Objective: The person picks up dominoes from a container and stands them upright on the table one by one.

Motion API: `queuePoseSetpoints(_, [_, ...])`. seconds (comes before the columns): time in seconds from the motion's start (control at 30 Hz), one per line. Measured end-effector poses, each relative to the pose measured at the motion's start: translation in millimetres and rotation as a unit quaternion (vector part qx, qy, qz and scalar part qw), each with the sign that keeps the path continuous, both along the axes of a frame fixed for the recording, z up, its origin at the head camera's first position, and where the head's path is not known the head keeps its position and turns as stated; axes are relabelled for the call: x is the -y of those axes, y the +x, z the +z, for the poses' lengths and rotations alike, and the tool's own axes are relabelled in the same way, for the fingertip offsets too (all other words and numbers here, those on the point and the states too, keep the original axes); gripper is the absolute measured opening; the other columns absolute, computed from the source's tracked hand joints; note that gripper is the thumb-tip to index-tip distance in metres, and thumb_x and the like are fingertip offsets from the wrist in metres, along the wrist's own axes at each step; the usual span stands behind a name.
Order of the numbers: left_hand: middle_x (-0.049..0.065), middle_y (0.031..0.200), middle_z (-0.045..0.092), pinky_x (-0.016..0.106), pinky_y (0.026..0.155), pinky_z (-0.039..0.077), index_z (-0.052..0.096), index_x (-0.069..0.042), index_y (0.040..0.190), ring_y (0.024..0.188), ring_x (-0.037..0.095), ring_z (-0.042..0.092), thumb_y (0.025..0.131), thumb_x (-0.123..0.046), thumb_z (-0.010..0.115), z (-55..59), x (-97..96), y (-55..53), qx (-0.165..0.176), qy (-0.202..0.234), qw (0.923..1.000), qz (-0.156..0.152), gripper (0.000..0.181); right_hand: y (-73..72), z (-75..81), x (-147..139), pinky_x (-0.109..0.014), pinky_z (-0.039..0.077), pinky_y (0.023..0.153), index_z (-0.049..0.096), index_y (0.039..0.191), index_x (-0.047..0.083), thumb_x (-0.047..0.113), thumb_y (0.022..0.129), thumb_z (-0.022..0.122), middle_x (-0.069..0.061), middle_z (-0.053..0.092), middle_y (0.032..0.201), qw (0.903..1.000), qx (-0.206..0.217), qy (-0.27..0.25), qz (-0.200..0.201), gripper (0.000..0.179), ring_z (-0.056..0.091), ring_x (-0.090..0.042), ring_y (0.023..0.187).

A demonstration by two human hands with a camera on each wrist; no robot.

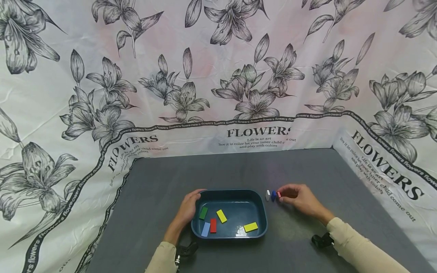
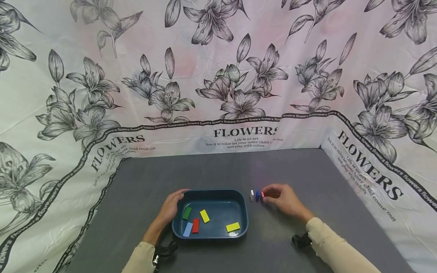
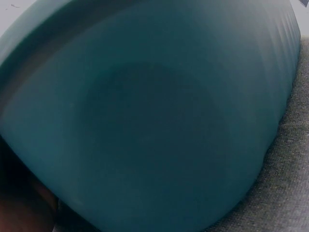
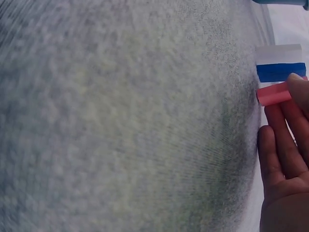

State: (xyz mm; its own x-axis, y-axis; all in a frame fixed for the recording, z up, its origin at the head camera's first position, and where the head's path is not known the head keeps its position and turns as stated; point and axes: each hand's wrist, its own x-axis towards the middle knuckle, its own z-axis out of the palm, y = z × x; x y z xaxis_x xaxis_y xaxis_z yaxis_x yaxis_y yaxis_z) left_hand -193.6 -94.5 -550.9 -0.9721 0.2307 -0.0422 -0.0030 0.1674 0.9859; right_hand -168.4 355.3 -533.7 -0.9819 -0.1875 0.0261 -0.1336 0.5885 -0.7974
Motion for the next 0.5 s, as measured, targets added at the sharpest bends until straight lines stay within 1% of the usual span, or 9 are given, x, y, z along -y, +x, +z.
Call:
queuePoseSetpoints(0.33, [0.022,0.145,0.069,0.064,0.124,0.040,0.065,0.001,0.146,0.138,0.041,0.062,0.114,-0.016,0.032,-0.5,-0.3,-0.5,0.000,0.004,1.0000,-0.005,0.049,0.0,-2.3,-4.8,-0.019,0.059,0.089,0.079,0.119,0.014,0.020,0.097,0.084,-0.004,0.082,0.115,0.9999,-0.010,0.003,-0.005,0.023,0.078,-0.015,0.104])
queuePoseSetpoints(0.5, [0.023,0.142,0.070,0.059,0.120,0.046,0.066,0.003,0.144,0.134,0.039,0.065,0.113,-0.012,0.033,0.0,-0.8,-1.2,-0.002,0.012,0.9999,-0.004,0.048,1.1,-0.8,-5.8,-0.020,0.059,0.088,0.080,0.119,0.014,0.021,0.095,0.086,-0.002,0.082,0.114,0.9999,-0.013,0.008,-0.006,0.025,0.078,-0.015,0.103])
